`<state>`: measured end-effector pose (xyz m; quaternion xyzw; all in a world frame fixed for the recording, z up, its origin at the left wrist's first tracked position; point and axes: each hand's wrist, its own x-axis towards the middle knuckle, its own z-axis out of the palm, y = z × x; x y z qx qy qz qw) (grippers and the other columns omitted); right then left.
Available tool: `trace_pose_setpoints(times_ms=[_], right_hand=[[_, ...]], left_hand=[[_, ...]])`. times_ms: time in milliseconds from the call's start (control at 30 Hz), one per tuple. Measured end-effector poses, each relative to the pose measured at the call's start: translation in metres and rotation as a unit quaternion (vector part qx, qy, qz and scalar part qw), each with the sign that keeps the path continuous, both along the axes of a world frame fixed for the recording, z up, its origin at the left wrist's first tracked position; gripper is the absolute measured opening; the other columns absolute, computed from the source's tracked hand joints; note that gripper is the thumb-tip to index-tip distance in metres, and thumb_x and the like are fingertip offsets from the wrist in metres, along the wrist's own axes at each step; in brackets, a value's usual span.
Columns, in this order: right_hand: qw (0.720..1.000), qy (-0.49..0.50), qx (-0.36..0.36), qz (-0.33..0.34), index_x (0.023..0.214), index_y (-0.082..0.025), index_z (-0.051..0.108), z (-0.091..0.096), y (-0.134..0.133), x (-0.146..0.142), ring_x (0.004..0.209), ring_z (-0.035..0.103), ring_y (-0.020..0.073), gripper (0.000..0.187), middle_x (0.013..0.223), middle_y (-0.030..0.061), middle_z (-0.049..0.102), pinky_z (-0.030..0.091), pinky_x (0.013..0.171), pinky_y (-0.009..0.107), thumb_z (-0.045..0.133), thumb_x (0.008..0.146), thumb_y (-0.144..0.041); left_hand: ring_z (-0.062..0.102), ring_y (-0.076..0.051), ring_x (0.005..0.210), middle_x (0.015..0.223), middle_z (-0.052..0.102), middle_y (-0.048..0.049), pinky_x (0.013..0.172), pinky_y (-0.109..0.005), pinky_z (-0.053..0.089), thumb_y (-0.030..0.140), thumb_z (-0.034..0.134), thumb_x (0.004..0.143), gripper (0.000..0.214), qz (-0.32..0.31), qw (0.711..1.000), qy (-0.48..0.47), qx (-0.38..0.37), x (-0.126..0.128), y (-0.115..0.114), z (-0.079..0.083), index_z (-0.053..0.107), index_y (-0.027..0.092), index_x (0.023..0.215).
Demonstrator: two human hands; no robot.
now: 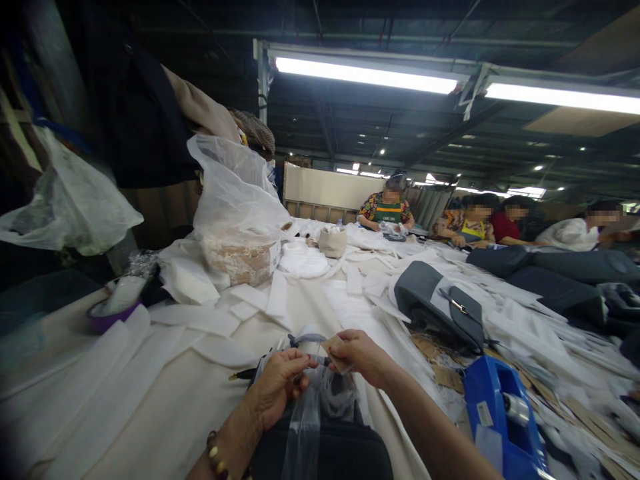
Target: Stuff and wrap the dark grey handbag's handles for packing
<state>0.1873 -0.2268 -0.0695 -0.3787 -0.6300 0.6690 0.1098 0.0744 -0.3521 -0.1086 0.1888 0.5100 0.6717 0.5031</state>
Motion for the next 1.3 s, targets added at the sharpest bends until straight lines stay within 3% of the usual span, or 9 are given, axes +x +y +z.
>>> trace_pose_setpoints(times_ms=[100, 333, 600, 867, 1300], right_hand=[[1.0, -0.023, 0.019, 0.005, 0.076, -0.014, 0.054, 0.002, -0.003, 0.003, 0.049, 0.055, 0.0103, 0.021, 0.057, -0.0025, 0.058, 0.044, 0.052, 0.024, 0.065, 0.061, -0.024], [0.997, -0.062, 0.033, 0.041, 0.075, -0.015, 0.054, 0.005, -0.012, 0.004, 0.042, 0.053, 0.0091, 0.017, 0.055, -0.0022, 0.058, 0.038, 0.044, 0.021, 0.06, 0.064, -0.027], [0.994, -0.085, 0.026, 0.067, 0.071, -0.013, 0.059, 0.01, -0.012, 0.012, 0.039, 0.05, 0.0072, 0.017, 0.053, 0.0012, 0.062, 0.027, 0.037, 0.017, 0.061, 0.059, -0.025], [0.996, -0.034, 0.079, -0.009, 0.063, -0.016, 0.054, 0.004, -0.028, 0.0, 0.036, 0.045, 0.0066, 0.01, 0.046, -0.0024, 0.058, 0.027, 0.038, 0.019, 0.056, 0.058, -0.025], [0.985, 0.073, 0.134, -0.086, 0.063, -0.017, 0.059, -0.016, -0.034, -0.014, 0.041, 0.038, 0.0066, 0.024, 0.048, -0.0046, 0.052, 0.024, 0.042, 0.022, 0.062, 0.055, -0.039]], left_hand=[[0.048, -0.005, 0.041, 0.077, 0.065, -0.0025, 0.038, -0.019, 0.02, 0.034, 0.069, 0.047, 0.032, -0.01, 1.0, -0.022, 0.01, -0.001, -0.002, 0.001, 0.051, 0.016, 0.066], [0.05, -0.006, 0.041, 0.075, 0.063, -0.002, 0.038, -0.02, 0.019, 0.034, 0.075, 0.043, 0.038, -0.057, 0.997, -0.051, 0.023, 0.004, -0.005, 0.004, 0.05, 0.016, 0.067], [0.051, -0.005, 0.043, 0.079, 0.063, -0.0015, 0.039, -0.019, 0.02, 0.035, 0.077, 0.045, 0.041, -0.055, 0.995, -0.071, 0.041, -0.001, -0.007, -0.004, 0.048, 0.017, 0.069], [0.051, -0.007, 0.04, 0.059, 0.055, 0.0042, 0.036, -0.019, 0.02, 0.034, 0.082, 0.046, 0.043, -0.098, 0.991, -0.073, 0.057, 0.002, -0.01, -0.007, 0.054, 0.015, 0.073], [0.053, -0.006, 0.043, 0.07, 0.06, 0.0006, 0.038, -0.017, 0.023, 0.03, 0.084, 0.045, 0.04, -0.091, 0.984, -0.137, 0.075, -0.003, -0.011, -0.004, 0.061, 0.014, 0.074]])
